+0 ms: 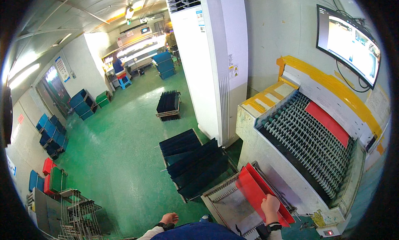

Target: Handling and sorting red industrial sheets between a machine and storage racks.

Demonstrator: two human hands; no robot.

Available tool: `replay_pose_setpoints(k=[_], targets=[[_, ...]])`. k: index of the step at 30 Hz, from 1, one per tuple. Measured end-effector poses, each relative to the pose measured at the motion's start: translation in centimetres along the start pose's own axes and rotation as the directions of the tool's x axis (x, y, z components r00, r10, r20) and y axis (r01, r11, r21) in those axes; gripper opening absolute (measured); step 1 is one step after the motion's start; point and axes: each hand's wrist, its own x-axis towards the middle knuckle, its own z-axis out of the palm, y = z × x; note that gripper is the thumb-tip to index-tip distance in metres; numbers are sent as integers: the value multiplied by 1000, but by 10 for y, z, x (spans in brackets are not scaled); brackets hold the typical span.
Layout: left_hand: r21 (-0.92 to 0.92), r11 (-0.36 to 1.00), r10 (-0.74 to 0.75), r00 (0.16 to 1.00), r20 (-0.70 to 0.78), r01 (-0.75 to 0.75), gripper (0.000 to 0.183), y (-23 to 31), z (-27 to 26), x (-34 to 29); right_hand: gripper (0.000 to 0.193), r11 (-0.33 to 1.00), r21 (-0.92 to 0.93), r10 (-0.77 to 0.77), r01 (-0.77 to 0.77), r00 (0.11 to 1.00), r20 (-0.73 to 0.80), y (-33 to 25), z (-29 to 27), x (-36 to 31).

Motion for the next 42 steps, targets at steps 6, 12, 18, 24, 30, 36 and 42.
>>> replay_pose_setpoints(k=[6, 12, 18, 24, 30, 36, 42], targets=[[12, 1000, 4, 997, -72, -3, 16, 5, 12, -12, 22, 999, 12, 31, -32, 999, 25, -1, -4, -1], [10, 1000, 4, 1000, -22, -4, 16, 3, 7, -14, 18, 1000, 1, 6, -6, 1000, 16, -1, -3, -3], [-79, 997, 19, 999, -41, -23, 14, 2, 12, -22, 21, 998, 31, -59, 58, 998, 17, 5, 5, -3], [-56, 998, 18, 1000, -24, -19, 13, 3, 1, -18, 24, 995, 32, -89, 89, 996, 0, -4, -36, -5], [-8, 1000, 16, 996, -84, -17, 14, 3, 12, -23, 27, 985, 147, -85, 90, 996, -36, -5, -121, -18], [-4, 1000, 2, 995, -96, -3, 11, 10, 23, -23, 33, 943, 324, -37, 70, 993, -109, 42, -164, -22], [-87, 996, -29, 999, 43, 32, 6, 9, 13, -13, 29, 259, 966, 178, 13, 982, -61, 74, -170, -13]])
